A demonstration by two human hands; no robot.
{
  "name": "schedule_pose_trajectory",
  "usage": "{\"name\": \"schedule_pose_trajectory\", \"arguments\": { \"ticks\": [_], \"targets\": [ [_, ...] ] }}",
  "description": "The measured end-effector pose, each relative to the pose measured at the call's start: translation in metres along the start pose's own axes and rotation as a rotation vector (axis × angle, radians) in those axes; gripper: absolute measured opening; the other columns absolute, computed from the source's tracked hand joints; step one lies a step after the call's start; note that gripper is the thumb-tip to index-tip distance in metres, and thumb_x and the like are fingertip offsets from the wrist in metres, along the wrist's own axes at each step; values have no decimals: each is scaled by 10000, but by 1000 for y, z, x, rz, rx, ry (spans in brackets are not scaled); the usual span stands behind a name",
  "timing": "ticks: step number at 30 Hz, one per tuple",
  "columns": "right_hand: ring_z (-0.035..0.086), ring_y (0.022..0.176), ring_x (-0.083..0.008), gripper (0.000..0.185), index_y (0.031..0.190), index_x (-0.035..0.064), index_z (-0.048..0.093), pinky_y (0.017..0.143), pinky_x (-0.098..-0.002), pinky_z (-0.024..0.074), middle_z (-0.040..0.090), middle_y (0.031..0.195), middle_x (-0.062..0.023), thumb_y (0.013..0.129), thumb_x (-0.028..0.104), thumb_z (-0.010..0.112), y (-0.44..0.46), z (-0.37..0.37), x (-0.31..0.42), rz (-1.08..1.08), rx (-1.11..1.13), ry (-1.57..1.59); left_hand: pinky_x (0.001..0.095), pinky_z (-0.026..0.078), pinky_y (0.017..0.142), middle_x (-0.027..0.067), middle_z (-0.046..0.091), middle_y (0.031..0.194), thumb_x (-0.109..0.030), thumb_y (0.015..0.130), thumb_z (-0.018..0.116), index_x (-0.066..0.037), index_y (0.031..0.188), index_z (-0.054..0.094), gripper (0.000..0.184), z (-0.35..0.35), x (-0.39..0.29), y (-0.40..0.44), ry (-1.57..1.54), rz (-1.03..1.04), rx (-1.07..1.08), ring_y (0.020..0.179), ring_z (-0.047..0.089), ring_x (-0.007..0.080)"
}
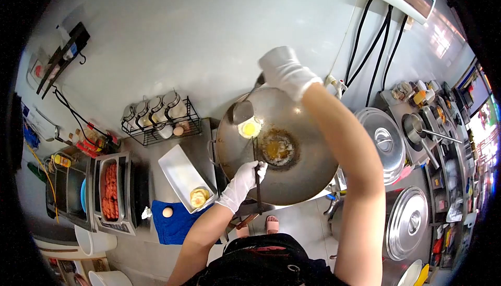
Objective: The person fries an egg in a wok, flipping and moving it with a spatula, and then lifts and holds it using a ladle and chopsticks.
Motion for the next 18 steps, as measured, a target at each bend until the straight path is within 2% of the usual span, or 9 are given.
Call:
{"name": "schedule_pose_trajectory", "arguments": {
  "ticks": [4, 6, 8, 12, 16, 18],
  "targets": [
    [600, 718, -287, 108, 753, 98, 625, 638, -375, 474, 616, 727, -97, 694, 156, 555, -51, 18, -49, 247, 157, 193, 247, 429, 415, 159, 570, 795, -164, 901, 375, -32, 856, 445, 156, -1, -1, -1, 6, 4, 9, 549, 521, 193],
    [596, 730, -295, 163, 804, 105, 632, 656, -378, 473, 614, 741, -109, 698, 195, 545, -75, 35, -63, 289, 194, 263, 240, 426, 431, 142, 563, 803, -174, 905, 371, -32, 855, 449, 170, -2, -1, -1, 37, 11, 0, 557, 513, 182],
    [602, 785, -296, 205, 824, 97, 643, 686, -366, 481, 621, 812, -125, 705, 233, 547, -95, 58, -74, 353, 203, 300, 228, 420, 464, 109, 550, 818, -191, 913, 362, -32, 849, 459, 198, -3, -1, -2, 83, 13, -10, 577, 500, 161],
    [599, 854, -295, 263, 830, 72, 646, 731, -364, 483, 618, 893, -150, 696, 283, 562, -124, 99, -87, 554, 241, 462, 229, 422, 461, 111, 550, 819, -190, 910, 368, -27, 850, 457, 195, -2, -1, -5, 78, 19, -35, 571, 497, 158],
    [611, 804, -303, 323, 890, 53, 625, 712, -355, 489, 630, 855, -136, 685, 297, 571, -130, 156, -102, 624, 396, 558, 234, 426, 463, 112, 552, 817, -182, 903, 379, -23, 849, 455, 185, 3, 1, -10, 93, 34, -41, 566, 495, 158],
    [613, 802, -299, 349, 920, 54, 609, 697, -344, 490, 633, 860, -133, 685, 311, 594, -130, 184, -111, 425, 468, 624, 241, 429, 451, 127, 560, 816, -179, 902, 382, -27, 858, 455, 175, 4, 1, -10, 93, 40, -45, 558, 502, 169]
  ]
}}
Point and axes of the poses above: each hand's wrist, its own y-axis towards the middle knuckle, its own z-axis out of the palm, x = y × z, the point moved 2 cm from there along y, towards the middle knuckle
